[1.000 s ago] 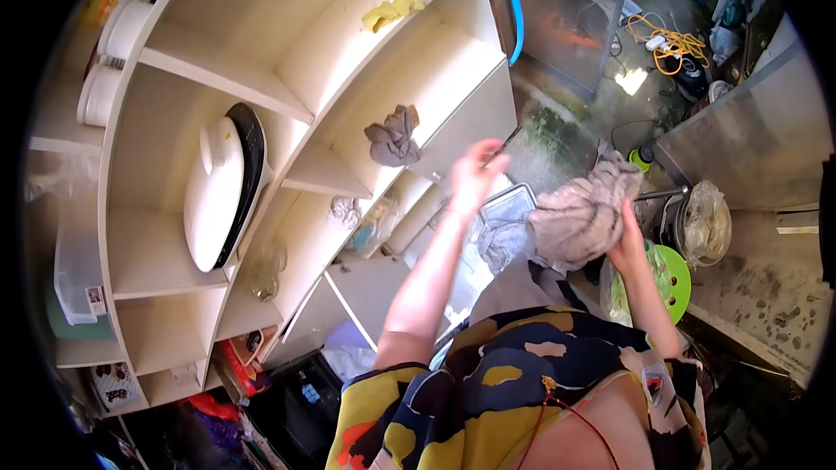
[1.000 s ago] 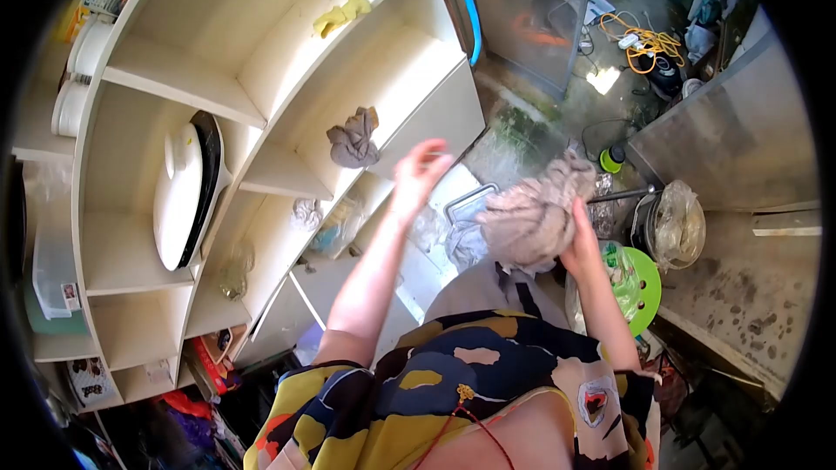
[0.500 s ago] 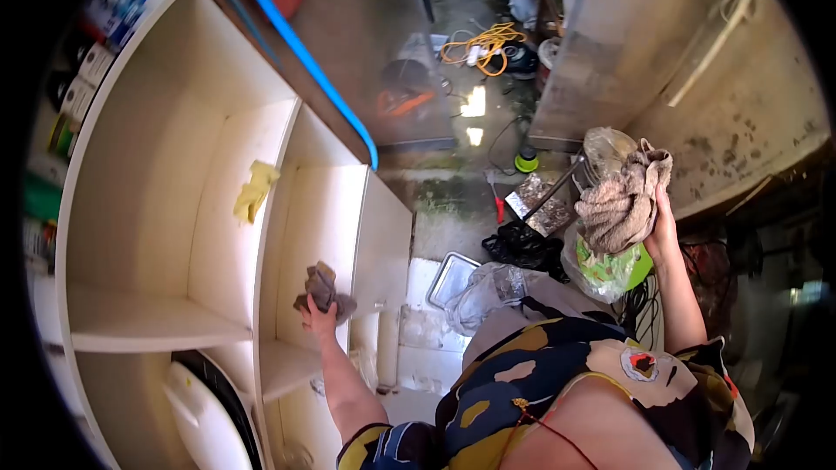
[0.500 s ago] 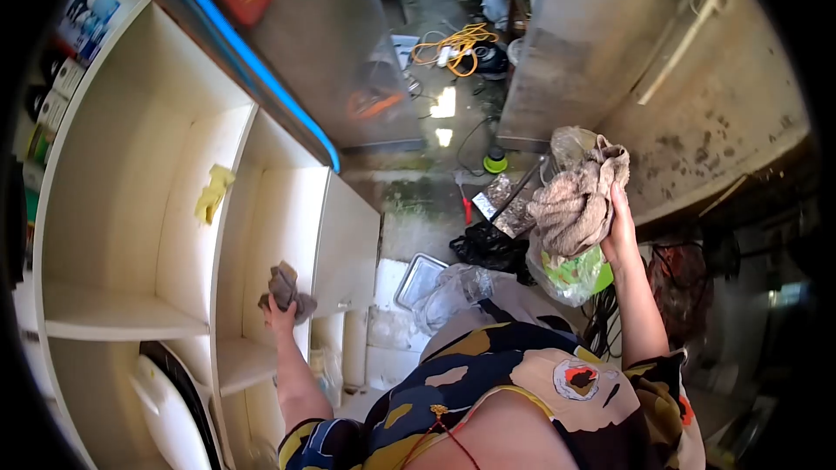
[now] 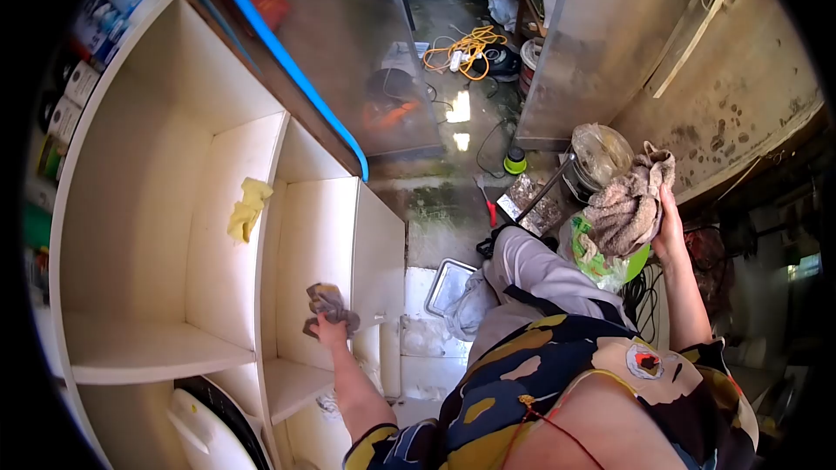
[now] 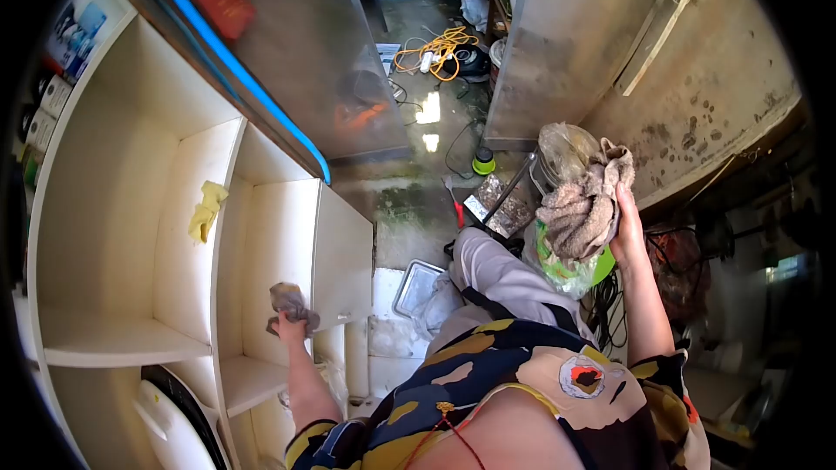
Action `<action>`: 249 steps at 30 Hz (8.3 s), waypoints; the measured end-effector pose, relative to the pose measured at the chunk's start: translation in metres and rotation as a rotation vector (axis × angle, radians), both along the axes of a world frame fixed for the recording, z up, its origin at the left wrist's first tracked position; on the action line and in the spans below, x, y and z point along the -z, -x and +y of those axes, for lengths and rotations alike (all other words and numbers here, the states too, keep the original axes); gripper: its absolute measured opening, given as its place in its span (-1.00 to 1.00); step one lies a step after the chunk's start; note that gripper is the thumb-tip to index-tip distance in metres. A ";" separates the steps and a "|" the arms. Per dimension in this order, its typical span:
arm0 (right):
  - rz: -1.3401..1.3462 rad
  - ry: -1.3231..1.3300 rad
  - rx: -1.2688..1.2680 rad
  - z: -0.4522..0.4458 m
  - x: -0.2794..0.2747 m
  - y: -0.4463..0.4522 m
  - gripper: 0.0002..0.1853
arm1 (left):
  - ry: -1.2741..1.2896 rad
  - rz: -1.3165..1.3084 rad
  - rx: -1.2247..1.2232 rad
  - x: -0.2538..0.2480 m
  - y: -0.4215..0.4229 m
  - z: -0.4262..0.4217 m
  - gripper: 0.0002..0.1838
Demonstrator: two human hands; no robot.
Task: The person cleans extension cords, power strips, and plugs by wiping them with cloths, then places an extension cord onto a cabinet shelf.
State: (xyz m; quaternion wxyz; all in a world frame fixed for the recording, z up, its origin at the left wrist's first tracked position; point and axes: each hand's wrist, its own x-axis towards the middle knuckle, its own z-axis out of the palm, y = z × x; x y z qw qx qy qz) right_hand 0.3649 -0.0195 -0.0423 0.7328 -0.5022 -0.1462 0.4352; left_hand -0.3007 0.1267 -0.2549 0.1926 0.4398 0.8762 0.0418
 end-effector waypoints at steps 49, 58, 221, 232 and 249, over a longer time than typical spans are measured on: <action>-0.438 -0.105 0.154 0.531 -0.099 -0.162 -0.38 | -0.330 -1.869 0.465 -0.266 -0.568 0.577 -0.48; -0.936 -0.188 0.644 0.700 -0.216 -0.264 -0.47 | -0.506 -1.581 0.235 -0.223 -0.576 0.610 -0.53; 0.225 -0.105 -0.915 1.116 -0.059 -0.184 -0.56 | -1.209 -0.538 0.540 -0.272 -0.734 0.935 -0.69; 0.078 -0.178 -1.028 1.077 -0.116 -0.158 -0.34 | -0.974 -1.937 -0.050 -0.239 -0.655 1.019 -0.69; -0.192 -0.267 -0.873 1.109 -0.054 -0.159 -0.50 | -1.117 -0.490 0.775 -0.271 -0.697 0.902 -0.62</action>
